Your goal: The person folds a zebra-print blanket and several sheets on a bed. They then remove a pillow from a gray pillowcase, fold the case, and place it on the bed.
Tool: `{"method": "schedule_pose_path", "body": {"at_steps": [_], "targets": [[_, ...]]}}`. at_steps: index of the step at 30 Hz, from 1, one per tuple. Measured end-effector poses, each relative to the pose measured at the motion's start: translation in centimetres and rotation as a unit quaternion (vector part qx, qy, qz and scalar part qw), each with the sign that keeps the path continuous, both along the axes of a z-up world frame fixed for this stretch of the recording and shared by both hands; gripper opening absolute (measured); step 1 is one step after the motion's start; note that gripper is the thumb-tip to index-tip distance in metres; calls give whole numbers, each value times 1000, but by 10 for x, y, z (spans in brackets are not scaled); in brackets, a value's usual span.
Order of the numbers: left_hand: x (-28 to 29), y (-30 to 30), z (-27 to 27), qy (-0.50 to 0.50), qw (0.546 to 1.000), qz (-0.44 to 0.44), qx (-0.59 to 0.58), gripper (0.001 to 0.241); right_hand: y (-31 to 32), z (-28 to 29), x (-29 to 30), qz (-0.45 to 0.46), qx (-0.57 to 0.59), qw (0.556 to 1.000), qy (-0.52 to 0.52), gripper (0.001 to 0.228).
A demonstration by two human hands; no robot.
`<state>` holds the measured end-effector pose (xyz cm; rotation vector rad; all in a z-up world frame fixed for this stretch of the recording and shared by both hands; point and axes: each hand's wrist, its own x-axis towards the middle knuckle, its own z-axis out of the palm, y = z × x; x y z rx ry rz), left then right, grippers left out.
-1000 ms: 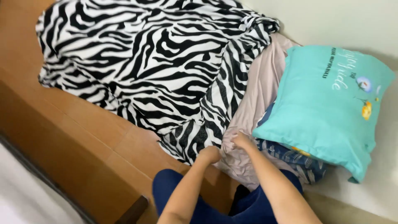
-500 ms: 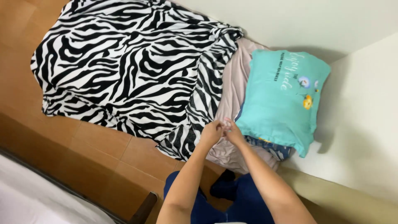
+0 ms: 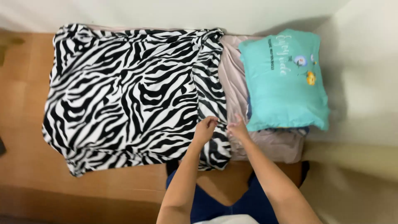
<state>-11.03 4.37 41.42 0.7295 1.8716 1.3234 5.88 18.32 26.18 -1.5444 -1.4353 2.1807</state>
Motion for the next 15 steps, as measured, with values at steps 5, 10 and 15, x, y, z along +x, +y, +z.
{"method": "schedule_pose_path", "body": {"at_steps": [5,10,15], "targets": [[-71,-20,27,15,995,-79,-50,21,-52,35,-36,-137,-27,990,-8,95],[-98,-13,41,59,978,-194,-49,25,-92,73,-46,-218,-9,975,-38,89],[-82,3,32,34,968,-245,-42,28,-115,37,-18,-279,-5,960,-21,86]]}}
